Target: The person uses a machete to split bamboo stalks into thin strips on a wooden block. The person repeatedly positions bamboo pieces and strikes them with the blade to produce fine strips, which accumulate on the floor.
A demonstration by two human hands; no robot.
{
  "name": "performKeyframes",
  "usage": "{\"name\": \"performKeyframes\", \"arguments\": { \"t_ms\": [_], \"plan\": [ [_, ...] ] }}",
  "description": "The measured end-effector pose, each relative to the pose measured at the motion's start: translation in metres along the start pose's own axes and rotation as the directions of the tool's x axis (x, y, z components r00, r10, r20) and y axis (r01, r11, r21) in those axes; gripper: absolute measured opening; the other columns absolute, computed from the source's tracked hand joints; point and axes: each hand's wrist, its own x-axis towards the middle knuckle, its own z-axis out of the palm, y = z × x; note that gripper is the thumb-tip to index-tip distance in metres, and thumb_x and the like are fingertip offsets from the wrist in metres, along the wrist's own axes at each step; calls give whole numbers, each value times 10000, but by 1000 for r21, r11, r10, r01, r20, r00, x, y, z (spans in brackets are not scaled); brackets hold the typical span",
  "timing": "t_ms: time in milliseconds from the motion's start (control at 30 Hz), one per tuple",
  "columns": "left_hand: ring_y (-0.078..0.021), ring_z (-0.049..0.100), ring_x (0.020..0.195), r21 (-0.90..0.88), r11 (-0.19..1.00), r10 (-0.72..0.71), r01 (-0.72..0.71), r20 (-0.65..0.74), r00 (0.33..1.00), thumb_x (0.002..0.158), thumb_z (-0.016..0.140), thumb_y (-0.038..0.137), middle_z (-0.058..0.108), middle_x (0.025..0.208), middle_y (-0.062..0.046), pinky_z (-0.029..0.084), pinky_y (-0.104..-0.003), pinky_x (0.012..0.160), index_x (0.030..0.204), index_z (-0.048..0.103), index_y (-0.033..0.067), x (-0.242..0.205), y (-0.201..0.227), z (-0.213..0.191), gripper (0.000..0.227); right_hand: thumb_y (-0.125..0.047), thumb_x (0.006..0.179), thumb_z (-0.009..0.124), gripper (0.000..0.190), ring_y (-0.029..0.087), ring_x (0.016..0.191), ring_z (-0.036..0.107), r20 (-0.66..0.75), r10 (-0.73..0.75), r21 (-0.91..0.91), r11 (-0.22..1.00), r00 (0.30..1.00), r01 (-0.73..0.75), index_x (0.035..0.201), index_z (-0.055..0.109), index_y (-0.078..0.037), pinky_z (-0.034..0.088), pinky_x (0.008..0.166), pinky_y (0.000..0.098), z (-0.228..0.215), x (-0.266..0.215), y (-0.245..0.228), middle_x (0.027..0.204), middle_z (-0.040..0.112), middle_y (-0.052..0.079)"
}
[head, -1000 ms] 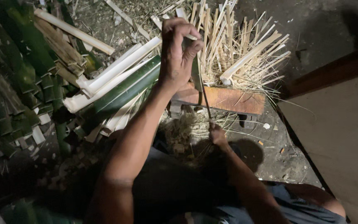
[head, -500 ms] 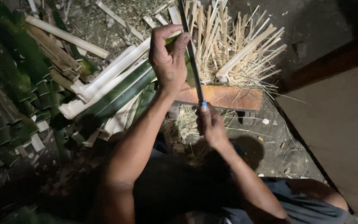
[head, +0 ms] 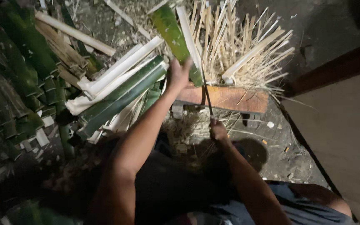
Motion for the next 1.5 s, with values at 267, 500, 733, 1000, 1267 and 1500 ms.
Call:
{"name": "performKeyframes", "arguments": {
  "t_ms": [267, 500, 733, 1000, 1267, 1500],
  "plan": [
    [-236, 740, 837, -113, 980, 131, -165, -265, 955, 1002, 630, 328, 802, 954, -133, 536, -470, 806, 1532, 335, 75, 23, 0, -11, 657, -476, 1137, 471, 522, 202, 513, 467, -231, -158, -206, 972, 960, 110, 883, 541, -25, 385, 464, 389, -79, -31, -7, 649, 479, 106],
    [-248, 631, 738, 64, 955, 268, -289, 232, 935, 985, 630, 332, 693, 1076, -117, 565, -409, 568, 1257, 647, 45, 12, 44, -24, 396, -433, 1081, 429, 445, 278, 659, 594, 73, -481, -470, 756, 874, 455, 980, 632, -50, 486, 591, 411, -78, -29, -6, 772, 620, 127],
    [-217, 761, 931, -430, 893, 249, -134, 225, 942, 1042, 682, 378, 772, 1043, -97, 606, -359, 884, 1217, 679, -22, -20, 5, 14, 437, -501, 1009, 466, 572, 404, 926, 650, -34, -423, -766, 593, 905, 248, 1316, 592, -36, 504, 770, 477, -40, -40, 8, 1028, 657, 258],
    [-136, 666, 620, -448, 849, 214, -281, -194, 957, 1031, 484, 593, 785, 1084, -86, 528, -326, 484, 1217, 688, 63, -7, 95, -37, 597, -514, 1059, 457, 488, 195, 621, 508, -8, -252, -309, 921, 968, 237, 1154, 623, -65, 408, 571, 369, 19, -141, -109, 699, 528, 70],
    [-141, 615, 611, -572, 656, 274, -493, -428, 861, 1087, 599, 312, 627, 700, -43, 560, -336, 680, 931, 676, 37, -23, 120, -70, 325, -354, 1106, 460, 378, 105, 537, 405, -36, -410, -193, 897, 911, 397, 976, 591, -25, 370, 484, 324, 69, -138, -111, 618, 444, -5],
    [-134, 623, 624, -682, 556, 337, -475, -337, 879, 1054, 635, 251, 608, 704, -33, 534, -323, 619, 993, 651, 14, -11, 95, -72, 246, -374, 1114, 439, 423, 177, 583, 451, -94, -187, -598, 796, 978, 95, 1007, 618, -7, 396, 543, 382, 11, -75, -82, 653, 495, 72]
  ]
}}
